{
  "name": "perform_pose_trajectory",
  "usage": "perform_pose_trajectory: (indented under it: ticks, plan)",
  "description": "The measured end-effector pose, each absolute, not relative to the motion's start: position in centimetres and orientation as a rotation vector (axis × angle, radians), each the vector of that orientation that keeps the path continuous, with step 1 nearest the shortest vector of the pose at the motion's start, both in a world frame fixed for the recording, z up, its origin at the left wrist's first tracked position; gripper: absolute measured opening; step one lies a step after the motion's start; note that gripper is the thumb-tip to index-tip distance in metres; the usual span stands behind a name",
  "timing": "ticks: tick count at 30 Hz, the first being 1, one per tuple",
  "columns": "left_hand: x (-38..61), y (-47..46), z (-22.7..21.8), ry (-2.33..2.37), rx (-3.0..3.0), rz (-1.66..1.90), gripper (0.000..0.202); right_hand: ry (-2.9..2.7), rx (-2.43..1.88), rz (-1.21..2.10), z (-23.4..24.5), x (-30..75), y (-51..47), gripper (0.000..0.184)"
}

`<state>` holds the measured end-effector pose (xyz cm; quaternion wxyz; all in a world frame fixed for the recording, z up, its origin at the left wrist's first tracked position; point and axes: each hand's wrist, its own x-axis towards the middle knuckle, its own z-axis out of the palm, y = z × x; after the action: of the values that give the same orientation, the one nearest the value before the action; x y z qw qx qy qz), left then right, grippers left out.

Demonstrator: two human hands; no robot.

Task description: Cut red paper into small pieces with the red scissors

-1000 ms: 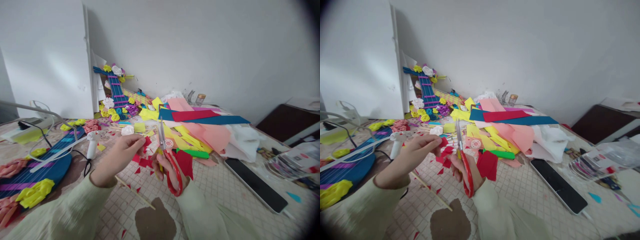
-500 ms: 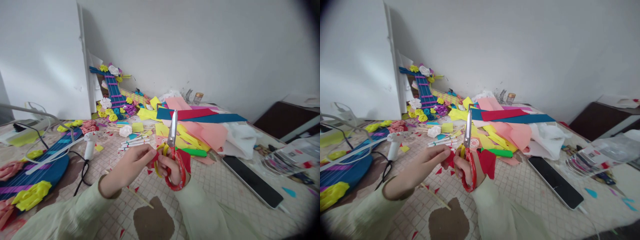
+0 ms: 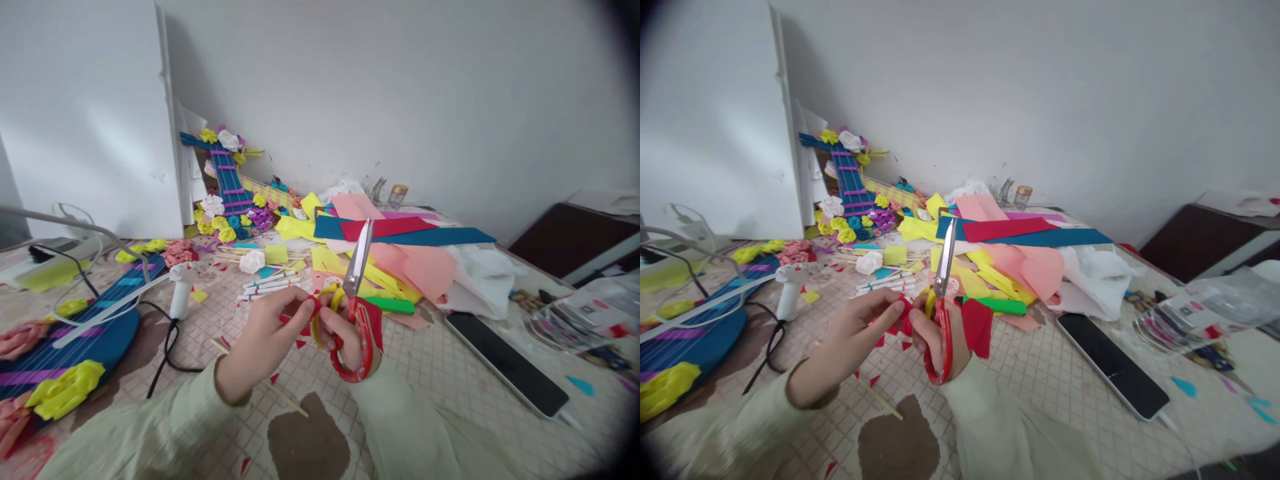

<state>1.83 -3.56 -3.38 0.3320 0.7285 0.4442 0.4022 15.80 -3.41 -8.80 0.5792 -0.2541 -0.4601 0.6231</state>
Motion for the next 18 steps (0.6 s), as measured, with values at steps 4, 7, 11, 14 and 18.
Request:
perform_pose_trajectory:
  ticks: [4,7,11,14,18]
  plan:
    - [1.8,-3.6,-3.4,1.091,1.937,0.919,0.024,-1.104,-0.598,1.504,-8.9,16.0,-3.3,0.023]
    - [1.8,-3.6,-3.4,1.099,1.959,0.939,0.026,-1.071,-0.595,1.527,-8.6,16.0,-3.3,0.023]
    - [1.6,-3.3,-3.5,1.148,1.861,1.145,0.025,-1.085,-0.6,1.534,-8.1,15.5,-3.7,0.022]
    - [1.4,-3.2,-3.5,1.192,1.802,1.261,0.026,-1.167,-0.61,1.59,-7.9,15.0,-4.3,0.024]
    - [1.1,-3.0,-3.5,1.246,1.822,1.319,0.027,-1.222,-0.669,1.742,-7.8,14.5,-5.2,0.027]
